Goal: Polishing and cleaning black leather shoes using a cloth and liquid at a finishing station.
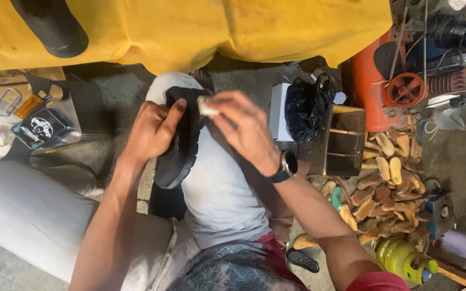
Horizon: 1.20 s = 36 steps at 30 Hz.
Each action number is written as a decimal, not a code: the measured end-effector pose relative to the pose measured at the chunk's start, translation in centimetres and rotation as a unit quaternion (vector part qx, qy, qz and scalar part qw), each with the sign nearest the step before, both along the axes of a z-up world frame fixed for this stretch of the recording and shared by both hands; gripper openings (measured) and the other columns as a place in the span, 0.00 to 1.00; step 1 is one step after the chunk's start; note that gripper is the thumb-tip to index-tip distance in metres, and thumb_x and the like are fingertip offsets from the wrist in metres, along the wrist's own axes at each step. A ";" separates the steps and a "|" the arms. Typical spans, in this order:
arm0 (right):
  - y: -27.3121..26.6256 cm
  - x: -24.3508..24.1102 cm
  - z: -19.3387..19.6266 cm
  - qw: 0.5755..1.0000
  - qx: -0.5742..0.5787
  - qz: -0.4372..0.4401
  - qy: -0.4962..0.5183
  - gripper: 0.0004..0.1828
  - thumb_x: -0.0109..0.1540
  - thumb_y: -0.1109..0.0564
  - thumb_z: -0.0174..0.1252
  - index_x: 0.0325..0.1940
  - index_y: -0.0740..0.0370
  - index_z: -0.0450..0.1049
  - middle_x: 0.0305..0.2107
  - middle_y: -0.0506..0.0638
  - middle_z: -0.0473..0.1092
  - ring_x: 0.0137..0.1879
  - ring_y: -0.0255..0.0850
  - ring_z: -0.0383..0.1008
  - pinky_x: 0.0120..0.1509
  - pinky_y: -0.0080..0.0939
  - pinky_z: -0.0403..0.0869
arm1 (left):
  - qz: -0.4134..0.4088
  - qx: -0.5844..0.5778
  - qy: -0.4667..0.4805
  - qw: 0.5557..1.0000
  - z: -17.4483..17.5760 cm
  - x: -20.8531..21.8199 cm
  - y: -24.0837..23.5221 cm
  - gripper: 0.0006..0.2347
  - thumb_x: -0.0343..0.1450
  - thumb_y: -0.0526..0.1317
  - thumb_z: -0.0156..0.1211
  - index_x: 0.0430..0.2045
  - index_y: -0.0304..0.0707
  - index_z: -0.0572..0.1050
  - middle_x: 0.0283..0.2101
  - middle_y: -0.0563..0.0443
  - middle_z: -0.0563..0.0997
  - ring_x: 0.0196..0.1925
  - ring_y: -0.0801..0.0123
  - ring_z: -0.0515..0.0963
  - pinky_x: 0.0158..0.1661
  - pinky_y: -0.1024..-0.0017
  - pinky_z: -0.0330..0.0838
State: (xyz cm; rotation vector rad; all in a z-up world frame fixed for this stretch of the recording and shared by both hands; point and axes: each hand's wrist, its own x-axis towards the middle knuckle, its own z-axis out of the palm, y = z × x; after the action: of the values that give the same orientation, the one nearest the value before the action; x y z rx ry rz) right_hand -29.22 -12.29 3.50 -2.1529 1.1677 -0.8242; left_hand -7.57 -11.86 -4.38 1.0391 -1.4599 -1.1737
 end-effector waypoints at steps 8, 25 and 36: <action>0.5 -0.7 -0.4 0.999 -0.022 0.023 0.023 0.10 0.64 0.58 0.61 0.48 0.60 0.80 0.45 0.55 0.73 0.42 0.54 0.79 0.44 0.48 0.79 | 0.005 0.006 -0.043 0.999 1.5 -0.3 -0.3 0.30 0.78 0.39 0.53 -0.02 0.38 0.57 0.04 0.47 0.56 0.12 0.52 0.65 0.16 0.65 0.49; 7.0 0.5 3.0 0.999 0.023 0.024 0.013 0.14 0.60 0.63 0.64 0.48 0.52 0.84 0.46 0.44 0.77 0.42 0.40 0.83 0.49 0.33 0.80 | 0.055 0.042 -0.169 0.983 3.1 -3.7 -2.4 0.27 0.72 0.46 0.56 -0.01 0.29 0.63 0.04 0.37 0.58 0.13 0.35 0.66 0.22 0.56 0.59; 7.8 1.8 6.0 0.992 -0.087 0.084 0.029 0.10 0.63 0.63 0.60 0.46 0.56 0.82 0.42 0.47 0.76 0.32 0.41 0.73 0.39 0.34 0.76 | 0.027 0.080 -0.276 0.958 4.9 -5.3 -3.5 0.23 0.69 0.51 0.55 0.05 0.32 0.76 0.13 0.29 0.71 0.24 0.31 0.79 0.27 0.48 0.70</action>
State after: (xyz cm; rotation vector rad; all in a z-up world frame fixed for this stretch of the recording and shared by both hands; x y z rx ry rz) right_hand -27.41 -4.44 9.48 -2.3947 0.9564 -0.8180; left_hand -12.91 -15.34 0.54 1.6001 -1.7623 -1.0165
